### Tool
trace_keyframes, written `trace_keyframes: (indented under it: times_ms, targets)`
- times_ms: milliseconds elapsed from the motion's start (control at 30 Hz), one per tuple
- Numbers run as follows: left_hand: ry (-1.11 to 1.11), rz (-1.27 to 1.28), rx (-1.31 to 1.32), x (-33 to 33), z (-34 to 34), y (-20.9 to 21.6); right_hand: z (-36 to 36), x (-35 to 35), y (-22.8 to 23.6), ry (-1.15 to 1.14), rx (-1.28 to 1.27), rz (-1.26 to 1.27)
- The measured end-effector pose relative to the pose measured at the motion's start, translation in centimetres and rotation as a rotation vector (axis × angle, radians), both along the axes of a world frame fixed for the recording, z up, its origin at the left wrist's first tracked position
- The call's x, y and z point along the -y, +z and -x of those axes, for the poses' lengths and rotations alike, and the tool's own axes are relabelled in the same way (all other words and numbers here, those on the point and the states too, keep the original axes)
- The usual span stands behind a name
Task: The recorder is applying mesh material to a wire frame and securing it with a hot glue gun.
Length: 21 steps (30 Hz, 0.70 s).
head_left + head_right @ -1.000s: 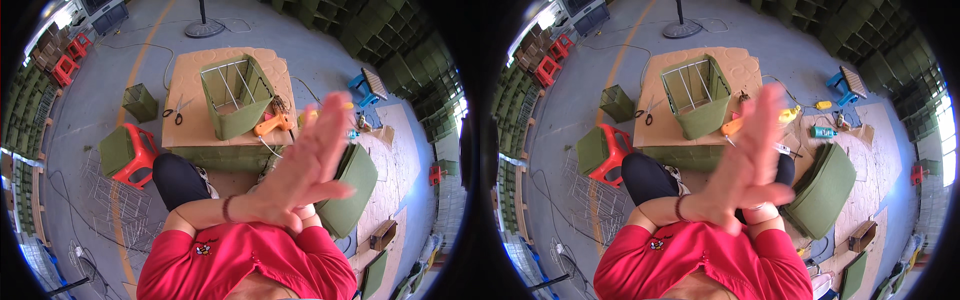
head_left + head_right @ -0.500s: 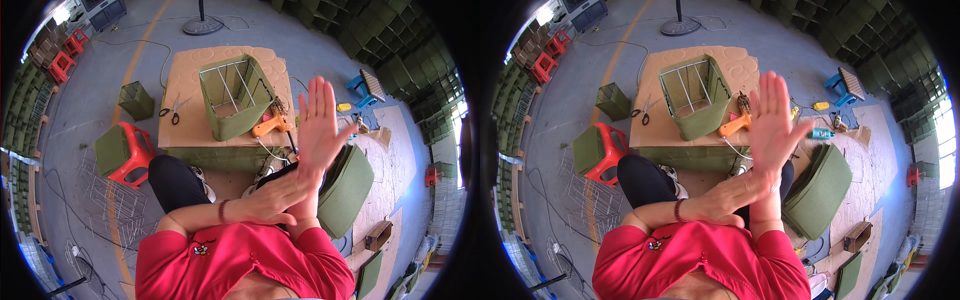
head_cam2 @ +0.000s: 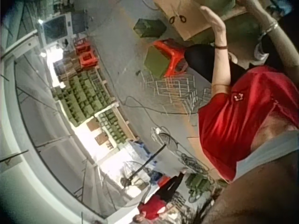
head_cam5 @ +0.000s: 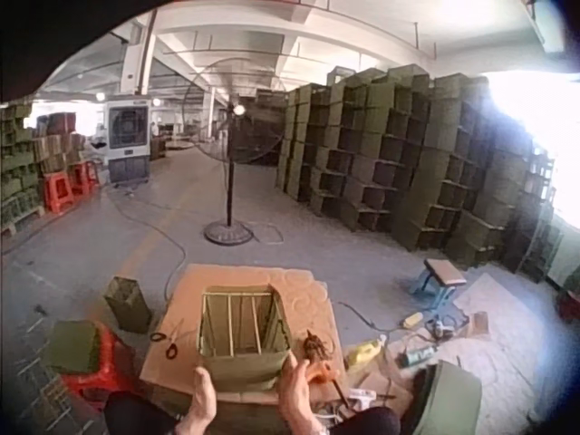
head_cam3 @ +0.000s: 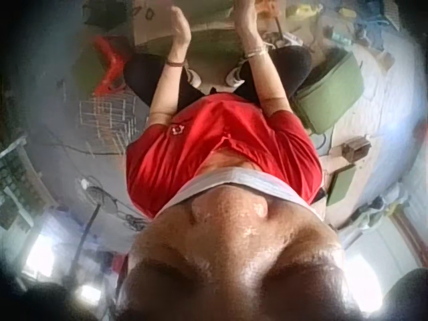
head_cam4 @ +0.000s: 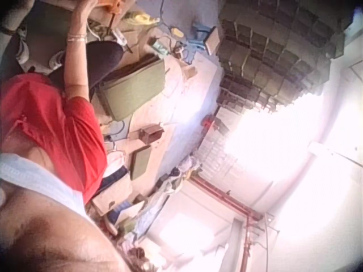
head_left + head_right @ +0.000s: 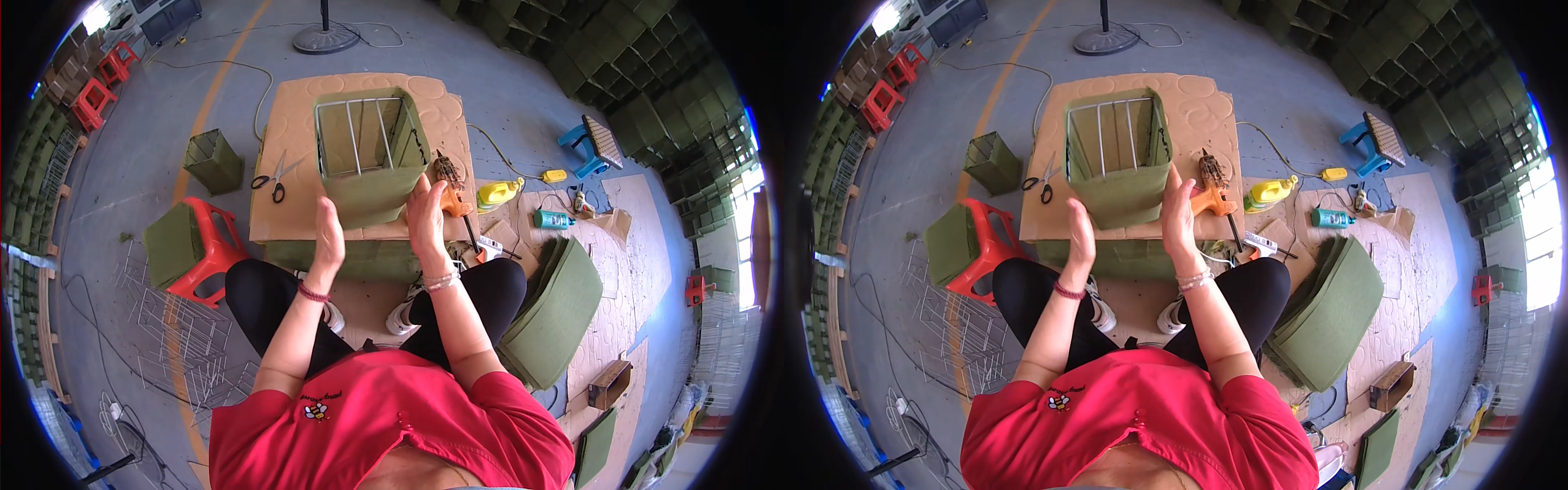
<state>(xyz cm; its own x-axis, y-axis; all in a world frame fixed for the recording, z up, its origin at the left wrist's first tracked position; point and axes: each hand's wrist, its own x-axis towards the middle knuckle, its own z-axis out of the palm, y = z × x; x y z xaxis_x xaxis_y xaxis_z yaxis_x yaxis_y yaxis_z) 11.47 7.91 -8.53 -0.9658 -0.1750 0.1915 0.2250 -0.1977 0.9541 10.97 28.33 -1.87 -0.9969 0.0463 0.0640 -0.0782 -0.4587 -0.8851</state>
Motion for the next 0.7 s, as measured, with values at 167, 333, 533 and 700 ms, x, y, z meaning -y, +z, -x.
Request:
trace_keyframes:
  times_ms: [167, 333, 533, 700]
  targets:
    - [0.458, 0.395, -0.296, -1.0, -3.1, 6.3, -2.8, -2.2, 4.4, -0.594, -0.513, -0.788]
    - [0.53, 1.046, -0.94, -1.4, -4.3, 12.4, -3.1, -2.3, 7.1, -0.491, -1.133, -1.149]
    - [0.485, 1.215, -0.976, -1.6, -2.4, 13.9, -1.4, -0.3, 8.4, -0.409, -1.218, -1.265]
    - [0.501, 1.238, -0.961, -1.5, -1.8, 14.3, -0.5, 0.2, 8.9, -0.442, -1.242, -1.325]
